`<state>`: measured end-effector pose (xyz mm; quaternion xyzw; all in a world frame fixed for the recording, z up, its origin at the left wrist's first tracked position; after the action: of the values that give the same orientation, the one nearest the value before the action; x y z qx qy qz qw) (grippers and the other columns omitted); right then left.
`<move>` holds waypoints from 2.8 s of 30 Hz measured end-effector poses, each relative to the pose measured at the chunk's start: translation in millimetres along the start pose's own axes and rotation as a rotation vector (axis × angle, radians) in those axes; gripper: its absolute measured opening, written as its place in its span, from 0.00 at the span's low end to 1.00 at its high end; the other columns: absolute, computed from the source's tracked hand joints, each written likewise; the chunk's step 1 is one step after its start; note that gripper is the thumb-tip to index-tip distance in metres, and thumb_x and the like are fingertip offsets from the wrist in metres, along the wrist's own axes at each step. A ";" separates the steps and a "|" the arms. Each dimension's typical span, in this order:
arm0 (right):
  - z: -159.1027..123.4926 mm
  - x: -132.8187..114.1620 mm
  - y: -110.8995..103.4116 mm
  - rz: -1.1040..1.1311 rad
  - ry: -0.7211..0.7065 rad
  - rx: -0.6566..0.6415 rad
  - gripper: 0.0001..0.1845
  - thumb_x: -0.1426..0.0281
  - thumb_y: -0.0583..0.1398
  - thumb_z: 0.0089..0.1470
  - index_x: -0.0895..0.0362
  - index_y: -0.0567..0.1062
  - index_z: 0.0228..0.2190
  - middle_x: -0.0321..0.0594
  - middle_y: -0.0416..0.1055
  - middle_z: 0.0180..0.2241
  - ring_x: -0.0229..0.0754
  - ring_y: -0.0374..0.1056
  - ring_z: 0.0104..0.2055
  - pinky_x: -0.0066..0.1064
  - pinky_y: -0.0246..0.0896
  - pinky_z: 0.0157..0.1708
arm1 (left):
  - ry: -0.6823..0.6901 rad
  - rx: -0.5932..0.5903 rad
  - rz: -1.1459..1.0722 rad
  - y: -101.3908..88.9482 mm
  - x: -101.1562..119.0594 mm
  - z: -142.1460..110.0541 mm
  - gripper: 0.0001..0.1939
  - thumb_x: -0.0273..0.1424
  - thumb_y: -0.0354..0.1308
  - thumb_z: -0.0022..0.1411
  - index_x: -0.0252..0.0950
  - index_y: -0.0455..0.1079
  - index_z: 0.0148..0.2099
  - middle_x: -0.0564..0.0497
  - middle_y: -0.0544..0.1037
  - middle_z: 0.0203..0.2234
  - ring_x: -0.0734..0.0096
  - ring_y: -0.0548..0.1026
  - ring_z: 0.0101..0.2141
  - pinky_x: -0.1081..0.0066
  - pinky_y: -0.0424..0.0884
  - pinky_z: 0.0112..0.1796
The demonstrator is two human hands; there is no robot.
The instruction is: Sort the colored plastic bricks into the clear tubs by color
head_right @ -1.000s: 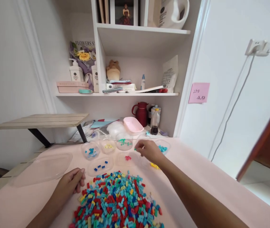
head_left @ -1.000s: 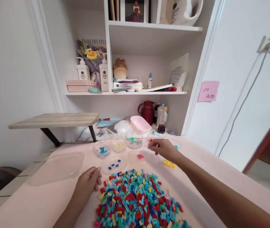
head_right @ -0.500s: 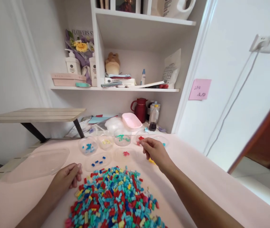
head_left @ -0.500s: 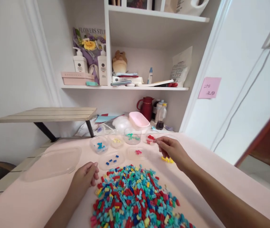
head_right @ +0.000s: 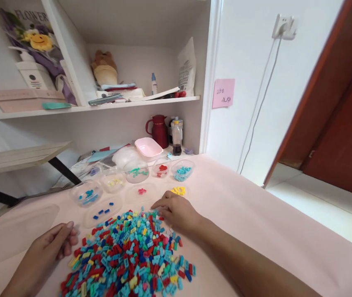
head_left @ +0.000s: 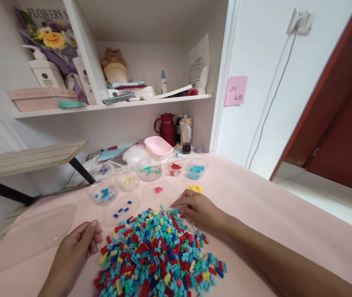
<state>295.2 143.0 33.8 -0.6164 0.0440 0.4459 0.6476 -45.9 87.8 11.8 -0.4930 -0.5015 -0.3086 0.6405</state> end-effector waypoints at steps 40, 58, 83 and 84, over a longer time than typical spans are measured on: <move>-5.6 -2.6 11.8 -0.146 -0.078 -0.009 0.12 0.69 0.60 0.53 0.45 0.79 0.40 0.37 0.69 0.41 0.40 0.68 0.39 0.31 0.61 0.41 | 0.030 -0.033 -0.016 2.6 -0.4 -3.1 0.23 0.52 0.59 0.51 0.35 0.71 0.31 0.54 0.73 0.19 0.75 0.66 0.18 0.75 0.60 0.21; -9.8 7.5 -26.2 -0.054 0.069 0.039 0.11 0.76 0.57 0.48 0.52 0.78 0.30 0.36 0.73 0.31 0.38 0.66 0.30 0.28 0.60 0.31 | 0.029 -0.041 0.037 4.2 2.5 -3.1 0.22 0.53 0.58 0.49 0.37 0.69 0.27 0.54 0.73 0.18 0.74 0.66 0.18 0.75 0.59 0.20; -14.1 8.6 -10.4 -0.263 0.134 -0.069 0.05 0.71 0.59 0.47 0.52 0.76 0.27 0.33 0.74 0.29 0.38 0.67 0.30 0.27 0.52 0.27 | 0.053 -0.055 0.049 4.7 2.5 -3.1 0.23 0.53 0.56 0.51 0.37 0.69 0.25 0.55 0.72 0.18 0.75 0.66 0.17 0.75 0.59 0.19; -13.6 9.9 -9.3 -0.244 0.142 -0.067 0.05 0.72 0.59 0.46 0.52 0.75 0.27 0.33 0.74 0.28 0.38 0.67 0.30 0.26 0.53 0.27 | 0.057 -0.058 0.040 5.0 2.0 -3.1 0.23 0.53 0.56 0.51 0.37 0.68 0.25 0.55 0.72 0.17 0.75 0.65 0.17 0.75 0.59 0.19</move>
<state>313.7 138.3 31.6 -0.6684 -0.0003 0.3201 0.6714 -39.7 86.7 12.0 -0.5124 -0.4638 -0.3242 0.6459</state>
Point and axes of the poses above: each hand's wrist, its own z-axis towards the middle knuckle, its own y-axis out of the palm, x = y × z, the point moved 7 cm from there along z, towards the middle knuckle
